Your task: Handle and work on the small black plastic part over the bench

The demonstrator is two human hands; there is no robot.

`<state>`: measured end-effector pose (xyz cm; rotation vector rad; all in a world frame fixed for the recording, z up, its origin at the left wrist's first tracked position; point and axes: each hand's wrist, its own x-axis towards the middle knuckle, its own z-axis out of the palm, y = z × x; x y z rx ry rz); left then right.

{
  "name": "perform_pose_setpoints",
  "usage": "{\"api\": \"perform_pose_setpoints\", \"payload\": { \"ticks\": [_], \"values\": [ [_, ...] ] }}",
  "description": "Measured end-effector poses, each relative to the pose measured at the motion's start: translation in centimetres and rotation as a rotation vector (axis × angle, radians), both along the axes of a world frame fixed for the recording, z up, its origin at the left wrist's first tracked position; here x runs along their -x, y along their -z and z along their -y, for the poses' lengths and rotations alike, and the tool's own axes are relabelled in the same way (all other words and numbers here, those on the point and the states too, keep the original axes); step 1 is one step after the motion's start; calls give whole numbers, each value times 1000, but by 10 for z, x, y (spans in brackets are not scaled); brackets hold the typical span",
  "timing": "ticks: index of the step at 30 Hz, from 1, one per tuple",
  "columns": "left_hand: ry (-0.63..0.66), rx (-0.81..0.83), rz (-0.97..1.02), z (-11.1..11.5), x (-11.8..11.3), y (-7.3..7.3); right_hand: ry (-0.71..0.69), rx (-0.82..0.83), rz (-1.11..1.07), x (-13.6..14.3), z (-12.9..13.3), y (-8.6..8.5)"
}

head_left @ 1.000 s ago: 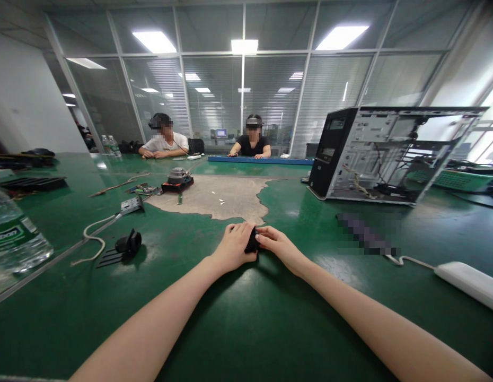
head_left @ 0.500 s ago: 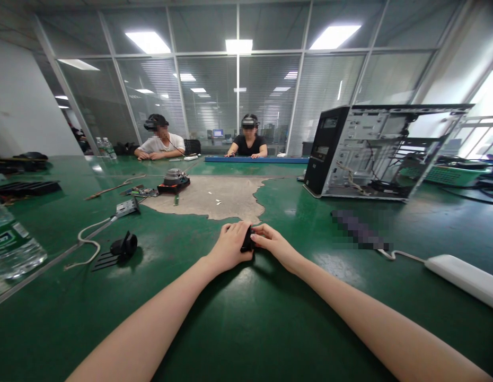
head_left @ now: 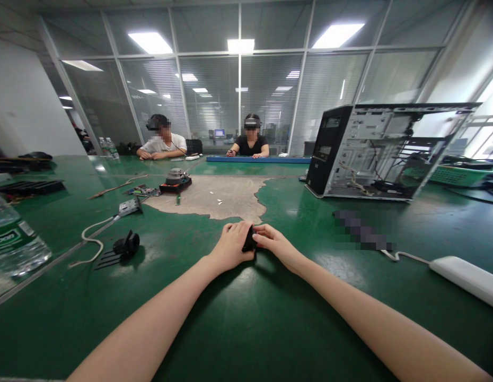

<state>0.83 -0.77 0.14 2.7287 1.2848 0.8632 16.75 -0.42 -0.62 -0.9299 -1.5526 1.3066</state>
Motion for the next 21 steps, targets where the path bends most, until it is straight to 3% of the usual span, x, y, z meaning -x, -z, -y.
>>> {"api": "perform_pose_setpoints", "payload": {
  "ticks": [5,13,21],
  "values": [
    [5,-13,3,0,0,-1,-52,-18,-33,0,7,-8],
    [2,-10,5,-1,1,1,27,-14,1,2,-1,3],
    [-2,0,4,0,0,0,-34,-27,-27,1,5,-5]
  ]
}}
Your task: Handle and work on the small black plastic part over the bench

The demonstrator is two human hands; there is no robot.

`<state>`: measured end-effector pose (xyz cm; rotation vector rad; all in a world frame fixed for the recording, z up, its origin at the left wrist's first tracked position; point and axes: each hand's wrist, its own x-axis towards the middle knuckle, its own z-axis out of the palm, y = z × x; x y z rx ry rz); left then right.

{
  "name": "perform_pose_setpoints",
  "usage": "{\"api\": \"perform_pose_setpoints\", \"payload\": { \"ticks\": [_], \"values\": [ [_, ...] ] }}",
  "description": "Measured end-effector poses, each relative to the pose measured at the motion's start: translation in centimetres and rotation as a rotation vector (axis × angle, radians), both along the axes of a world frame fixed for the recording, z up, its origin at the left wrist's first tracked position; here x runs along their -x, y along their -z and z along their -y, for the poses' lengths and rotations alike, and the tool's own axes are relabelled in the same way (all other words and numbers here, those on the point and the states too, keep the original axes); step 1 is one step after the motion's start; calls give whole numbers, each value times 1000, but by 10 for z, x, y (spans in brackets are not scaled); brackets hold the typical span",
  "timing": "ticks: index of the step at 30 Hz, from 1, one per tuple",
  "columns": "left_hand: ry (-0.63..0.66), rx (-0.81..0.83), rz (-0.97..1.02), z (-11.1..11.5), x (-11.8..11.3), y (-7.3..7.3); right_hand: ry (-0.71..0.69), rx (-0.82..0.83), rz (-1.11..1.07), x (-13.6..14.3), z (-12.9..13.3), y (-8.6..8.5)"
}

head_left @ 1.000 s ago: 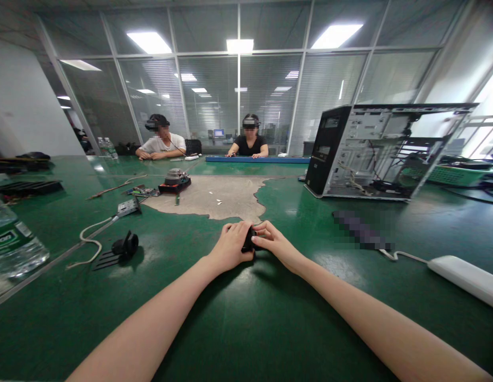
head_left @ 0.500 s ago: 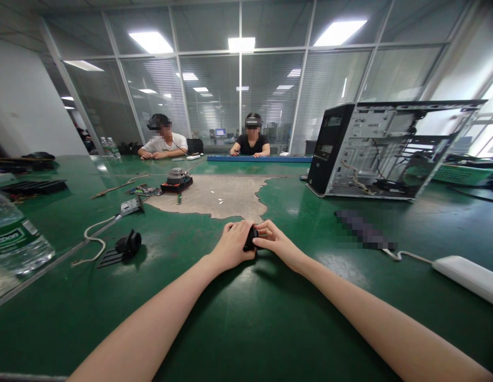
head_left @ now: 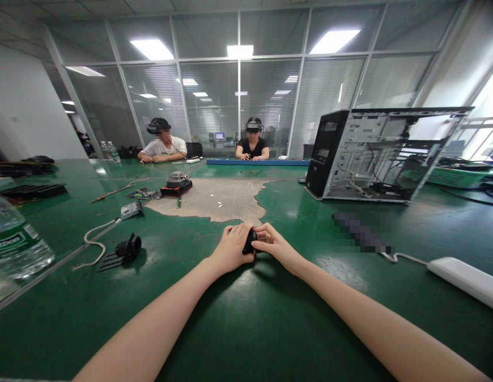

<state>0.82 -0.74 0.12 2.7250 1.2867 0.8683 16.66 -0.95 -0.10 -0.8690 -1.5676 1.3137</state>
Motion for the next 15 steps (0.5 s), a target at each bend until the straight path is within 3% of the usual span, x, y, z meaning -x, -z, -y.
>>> {"api": "perform_pose_setpoints", "payload": {
  "ticks": [7,15],
  "values": [
    [8,-9,14,0,0,1,68,14,27,1,-6,10],
    [16,0,9,1,0,-1,13,-4,-20,1,1,-1]
  ]
}}
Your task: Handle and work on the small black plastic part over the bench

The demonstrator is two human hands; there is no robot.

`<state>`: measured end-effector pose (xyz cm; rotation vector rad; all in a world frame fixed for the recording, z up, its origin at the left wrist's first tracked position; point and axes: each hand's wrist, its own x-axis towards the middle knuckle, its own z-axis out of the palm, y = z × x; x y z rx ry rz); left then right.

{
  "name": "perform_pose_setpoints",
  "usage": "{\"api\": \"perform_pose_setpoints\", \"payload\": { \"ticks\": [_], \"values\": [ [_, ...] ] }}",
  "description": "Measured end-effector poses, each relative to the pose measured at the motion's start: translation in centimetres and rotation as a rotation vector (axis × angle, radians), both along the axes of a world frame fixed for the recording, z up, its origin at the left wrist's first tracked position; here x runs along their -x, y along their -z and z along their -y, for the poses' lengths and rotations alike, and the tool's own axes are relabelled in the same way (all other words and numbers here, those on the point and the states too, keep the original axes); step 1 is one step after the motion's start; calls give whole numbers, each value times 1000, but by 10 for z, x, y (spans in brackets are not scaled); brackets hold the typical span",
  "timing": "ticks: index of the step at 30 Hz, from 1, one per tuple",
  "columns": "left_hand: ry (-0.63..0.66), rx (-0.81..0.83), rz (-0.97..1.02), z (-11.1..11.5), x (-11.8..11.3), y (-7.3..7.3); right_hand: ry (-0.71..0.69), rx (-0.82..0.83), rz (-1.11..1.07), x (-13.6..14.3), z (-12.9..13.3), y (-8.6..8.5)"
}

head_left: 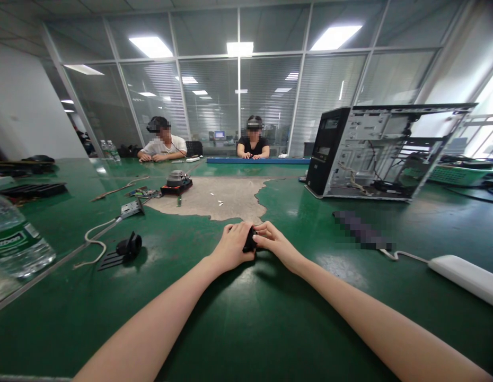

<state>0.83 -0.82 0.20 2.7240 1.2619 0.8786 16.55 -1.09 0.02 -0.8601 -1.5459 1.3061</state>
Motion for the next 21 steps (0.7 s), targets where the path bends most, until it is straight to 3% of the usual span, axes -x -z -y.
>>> {"api": "perform_pose_setpoints", "payload": {
  "ticks": [8,14,21],
  "values": [
    [-23,0,-11,-1,0,1,28,8,51,0,-6,9],
    [-30,-3,-29,1,-1,0,-36,-24,6,-3,-1,0],
    [-15,-24,-15,1,-1,0,19,-6,14,0,-3,3]
  ]
}}
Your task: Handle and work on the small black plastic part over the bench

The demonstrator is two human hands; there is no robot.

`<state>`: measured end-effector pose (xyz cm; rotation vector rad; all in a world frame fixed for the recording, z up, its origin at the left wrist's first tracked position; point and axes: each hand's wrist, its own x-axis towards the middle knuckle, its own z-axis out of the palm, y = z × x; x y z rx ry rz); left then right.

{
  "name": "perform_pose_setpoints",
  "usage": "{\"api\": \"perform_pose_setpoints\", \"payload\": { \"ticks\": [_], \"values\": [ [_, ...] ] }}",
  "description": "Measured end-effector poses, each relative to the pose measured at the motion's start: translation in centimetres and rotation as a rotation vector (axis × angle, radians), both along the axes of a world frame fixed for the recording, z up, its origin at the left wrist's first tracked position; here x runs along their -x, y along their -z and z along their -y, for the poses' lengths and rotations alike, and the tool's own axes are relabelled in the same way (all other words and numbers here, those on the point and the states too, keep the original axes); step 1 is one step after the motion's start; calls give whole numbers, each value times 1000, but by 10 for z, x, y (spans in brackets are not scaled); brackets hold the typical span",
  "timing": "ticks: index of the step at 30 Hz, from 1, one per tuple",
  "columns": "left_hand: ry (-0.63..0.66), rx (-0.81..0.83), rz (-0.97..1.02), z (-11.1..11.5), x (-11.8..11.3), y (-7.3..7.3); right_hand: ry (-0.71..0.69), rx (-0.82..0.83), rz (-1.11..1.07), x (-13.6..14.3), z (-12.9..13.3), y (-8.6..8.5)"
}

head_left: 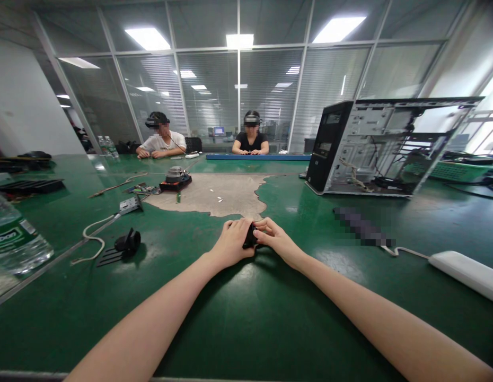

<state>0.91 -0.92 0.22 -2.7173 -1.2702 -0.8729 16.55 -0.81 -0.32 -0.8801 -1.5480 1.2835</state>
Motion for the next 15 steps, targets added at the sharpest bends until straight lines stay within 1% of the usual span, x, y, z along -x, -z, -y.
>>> {"api": "perform_pose_setpoints", "payload": {
  "ticks": [5,11,15],
  "values": [
    [-15,26,-3,-1,0,0,30,9,51,-1,-5,6],
    [-15,28,8,-1,0,1,-60,-21,8,-5,-1,0],
    [-18,45,13,-1,0,0,-16,12,-17,-3,-1,1]
  ]
}}
